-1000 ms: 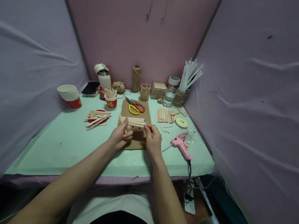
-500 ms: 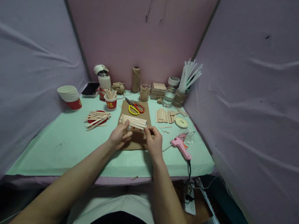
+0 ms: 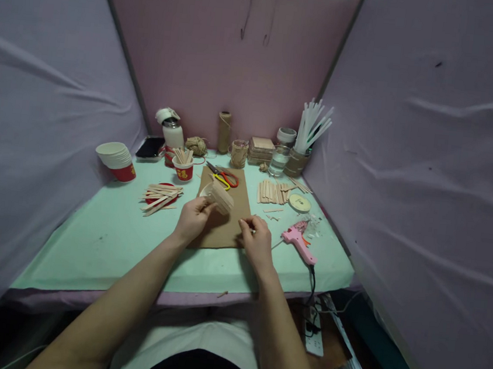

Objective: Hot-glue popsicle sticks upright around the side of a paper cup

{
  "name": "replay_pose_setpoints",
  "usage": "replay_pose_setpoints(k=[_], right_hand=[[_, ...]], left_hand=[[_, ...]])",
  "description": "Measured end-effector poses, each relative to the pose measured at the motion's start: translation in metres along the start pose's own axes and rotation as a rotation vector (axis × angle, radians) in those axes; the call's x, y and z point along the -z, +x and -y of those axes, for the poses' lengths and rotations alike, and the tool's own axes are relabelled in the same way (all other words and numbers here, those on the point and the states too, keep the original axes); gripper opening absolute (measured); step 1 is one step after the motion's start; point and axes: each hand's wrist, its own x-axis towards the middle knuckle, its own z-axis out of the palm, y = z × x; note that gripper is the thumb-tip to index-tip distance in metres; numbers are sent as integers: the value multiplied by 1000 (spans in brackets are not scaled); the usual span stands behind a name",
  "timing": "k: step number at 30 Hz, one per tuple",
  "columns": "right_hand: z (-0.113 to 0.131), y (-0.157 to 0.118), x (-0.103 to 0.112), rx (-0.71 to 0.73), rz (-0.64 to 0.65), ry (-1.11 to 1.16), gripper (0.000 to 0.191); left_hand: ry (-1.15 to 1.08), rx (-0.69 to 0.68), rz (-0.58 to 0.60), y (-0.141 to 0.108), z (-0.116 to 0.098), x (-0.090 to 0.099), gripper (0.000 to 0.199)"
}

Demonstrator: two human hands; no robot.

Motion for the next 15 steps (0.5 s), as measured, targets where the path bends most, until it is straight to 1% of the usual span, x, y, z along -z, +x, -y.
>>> replay_pose_setpoints(k=[3,5,7,9,11,15], right_hand=[[-7,-3,27,12,-18,-126,21],[-13,-5,47,-16,-46,-203,22],[-21,-6,66,-44,-80,-278,25],[-29,-7,82,-58,-106,-344,27],[-37,-6,94,-68,-116,-398,29],[-54,-7,111,-62,-110,-518,33]], left_hand=[[358,-141,163,2,-2,10,14],[581,-190,267,4,-2,14,16],[710,-222,329,7,0,16,17],[727,-255,357,9,2,16,17],[682,-281,363,10,5,15,18],[564,-317,350,10,7,13,22]])
